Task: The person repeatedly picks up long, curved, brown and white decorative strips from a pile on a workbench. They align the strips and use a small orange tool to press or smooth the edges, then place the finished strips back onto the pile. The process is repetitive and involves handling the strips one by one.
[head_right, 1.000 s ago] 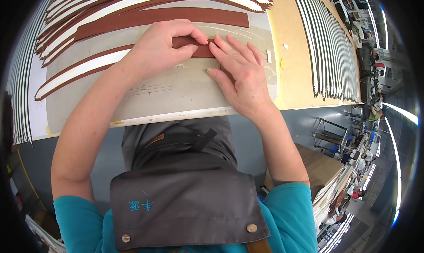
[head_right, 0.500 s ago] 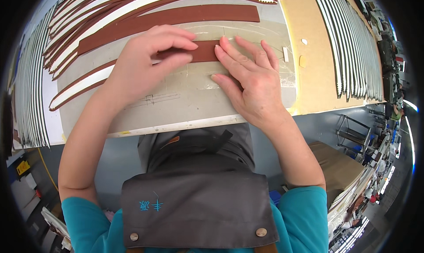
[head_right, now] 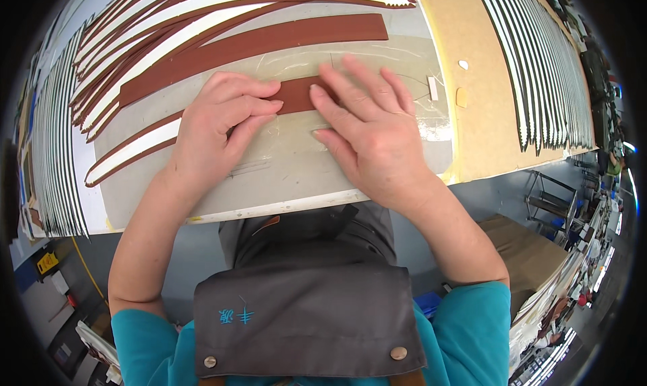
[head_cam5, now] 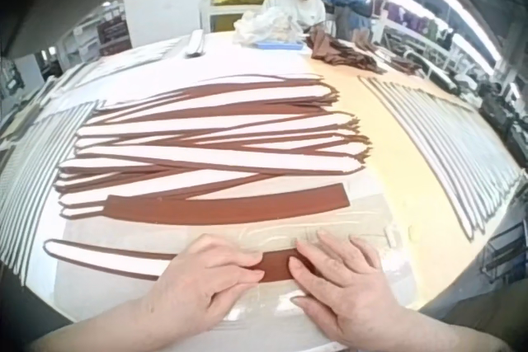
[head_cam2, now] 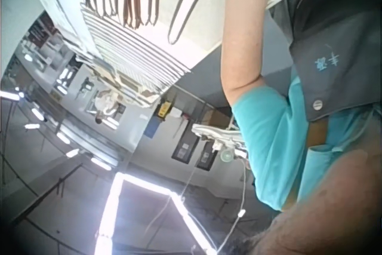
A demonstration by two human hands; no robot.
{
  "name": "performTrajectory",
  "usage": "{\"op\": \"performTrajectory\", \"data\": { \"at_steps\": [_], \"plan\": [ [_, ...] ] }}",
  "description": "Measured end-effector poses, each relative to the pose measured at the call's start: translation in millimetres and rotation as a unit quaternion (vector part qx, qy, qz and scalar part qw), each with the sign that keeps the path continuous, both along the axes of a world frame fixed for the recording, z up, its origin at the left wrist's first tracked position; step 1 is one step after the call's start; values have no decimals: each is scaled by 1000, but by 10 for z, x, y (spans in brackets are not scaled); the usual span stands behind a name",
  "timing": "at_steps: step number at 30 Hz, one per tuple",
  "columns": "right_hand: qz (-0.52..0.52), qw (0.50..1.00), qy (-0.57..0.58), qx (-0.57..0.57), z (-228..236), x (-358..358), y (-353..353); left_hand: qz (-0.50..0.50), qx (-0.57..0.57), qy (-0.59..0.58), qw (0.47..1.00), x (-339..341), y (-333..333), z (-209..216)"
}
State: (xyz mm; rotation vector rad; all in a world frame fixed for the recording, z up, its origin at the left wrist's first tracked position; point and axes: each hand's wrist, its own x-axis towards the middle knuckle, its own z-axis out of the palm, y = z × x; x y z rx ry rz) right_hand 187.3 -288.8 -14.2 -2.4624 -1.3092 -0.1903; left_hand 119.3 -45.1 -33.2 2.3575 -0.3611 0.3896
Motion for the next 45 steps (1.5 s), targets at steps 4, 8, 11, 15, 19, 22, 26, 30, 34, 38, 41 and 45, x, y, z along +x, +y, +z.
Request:
{"op": "performTrajectory", "data": {
  "at_steps": [4,8,11,15,19,22,26,30,34,38,41,45],
  "plan": [
    [55,998,-3,-29,34,40,110,6,26,0,1000,-32,-53,33],
    [91,995,23,-45,62,91,124,8,85,-7,996,-137,-74,47],
    [105,992,23,-68,121,161,45,21,147,-3,989,-255,-32,57],
    [103,991,17,-81,174,197,-46,60,173,19,983,-392,-27,97],
    [99,992,4,-78,184,215,-136,75,171,29,982,-453,-29,123],
    [91,995,-9,-49,176,231,-108,76,168,10,983,-436,-19,99],
    [77,994,53,57,81,366,-70,51,146,-55,986,-266,61,74],
    [1,993,69,92,129,435,69,52,106,7,993,-120,59,172],
    [-80,966,238,65,195,487,149,80,66,39,994,22,-22,281],
    [-103,931,328,122,186,473,143,79,38,54,995,74,-59,343],
    [-47,940,263,214,63,419,87,106,96,-2,990,63,-65,370],
    [-8,981,42,189,9,354,55,95,99,-64,988,-43,-103,208]
  ]
}}
